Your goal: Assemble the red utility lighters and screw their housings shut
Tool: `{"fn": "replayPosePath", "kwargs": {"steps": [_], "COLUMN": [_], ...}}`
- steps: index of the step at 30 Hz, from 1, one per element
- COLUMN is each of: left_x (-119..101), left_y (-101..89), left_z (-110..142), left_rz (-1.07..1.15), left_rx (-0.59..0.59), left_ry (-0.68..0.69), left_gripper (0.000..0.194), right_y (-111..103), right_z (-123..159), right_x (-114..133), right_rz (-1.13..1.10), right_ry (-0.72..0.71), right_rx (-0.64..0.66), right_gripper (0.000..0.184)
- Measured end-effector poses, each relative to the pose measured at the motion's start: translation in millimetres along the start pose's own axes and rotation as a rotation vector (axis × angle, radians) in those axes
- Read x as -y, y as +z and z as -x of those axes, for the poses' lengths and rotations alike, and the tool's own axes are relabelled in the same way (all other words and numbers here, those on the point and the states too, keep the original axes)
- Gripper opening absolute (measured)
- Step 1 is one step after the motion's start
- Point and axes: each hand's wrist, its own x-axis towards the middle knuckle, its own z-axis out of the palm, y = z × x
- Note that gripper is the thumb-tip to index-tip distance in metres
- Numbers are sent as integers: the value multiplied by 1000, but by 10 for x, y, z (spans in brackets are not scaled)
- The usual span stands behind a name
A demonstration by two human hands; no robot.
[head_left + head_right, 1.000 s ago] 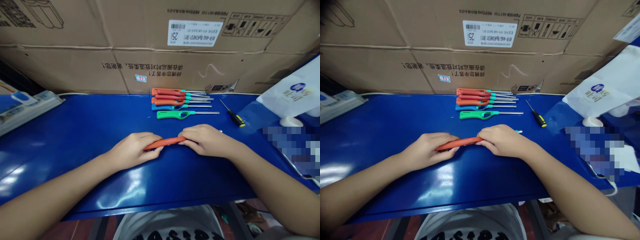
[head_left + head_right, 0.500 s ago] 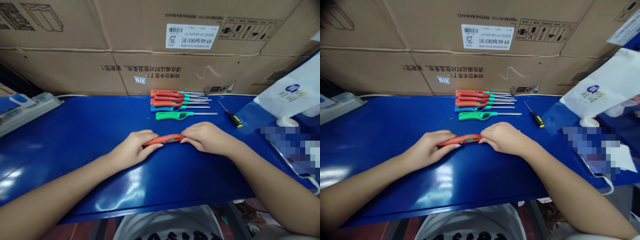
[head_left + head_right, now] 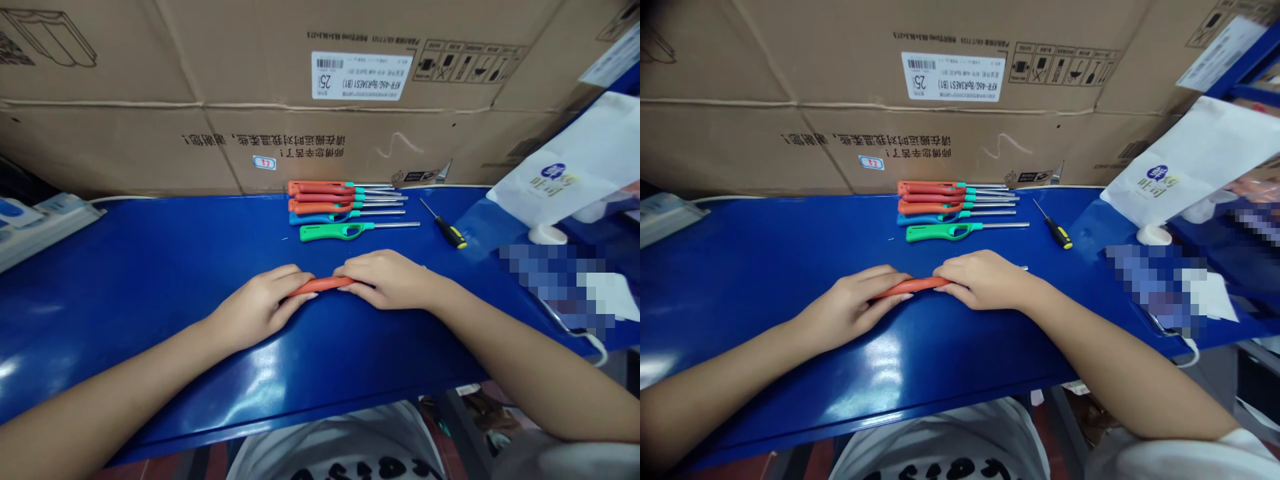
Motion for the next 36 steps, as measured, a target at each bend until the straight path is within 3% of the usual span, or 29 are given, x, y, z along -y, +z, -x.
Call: {"fn": "replayPosePath", "kwargs": {"steps": [7,14,18,21,28,32,36], "left_x": [-48,-60,-17,14,45,54,53], "left_y": [21,32,4,-22,-42,-42,-30], "left_z": [0,2,-21,-32,-17,-22,-24], "left_rz": [18,-31,-65,-78,-102,-98,-103], "left_rx": [-9,-5,-59,-99,-163,-160,-151], "left_ry": [-31,-38,-50,-79,-100,-92,-79], "left_gripper": [24,25,26,28,29,29,28], "right_y": [33,-25,-241,-380,-497,-504,-355], "right_z": [-7,31,114,196,307,295,192], "right_x": [36,67,-69,-237,-457,-467,-354], "right_rz": [16,113,215,272,362,349,277], "right_ry": [18,-24,73,139,268,228,89], "right_rx": [7,-44,-120,-105,-91,-106,-155], "right_gripper": [23,34,38,35,18,14,15]}}
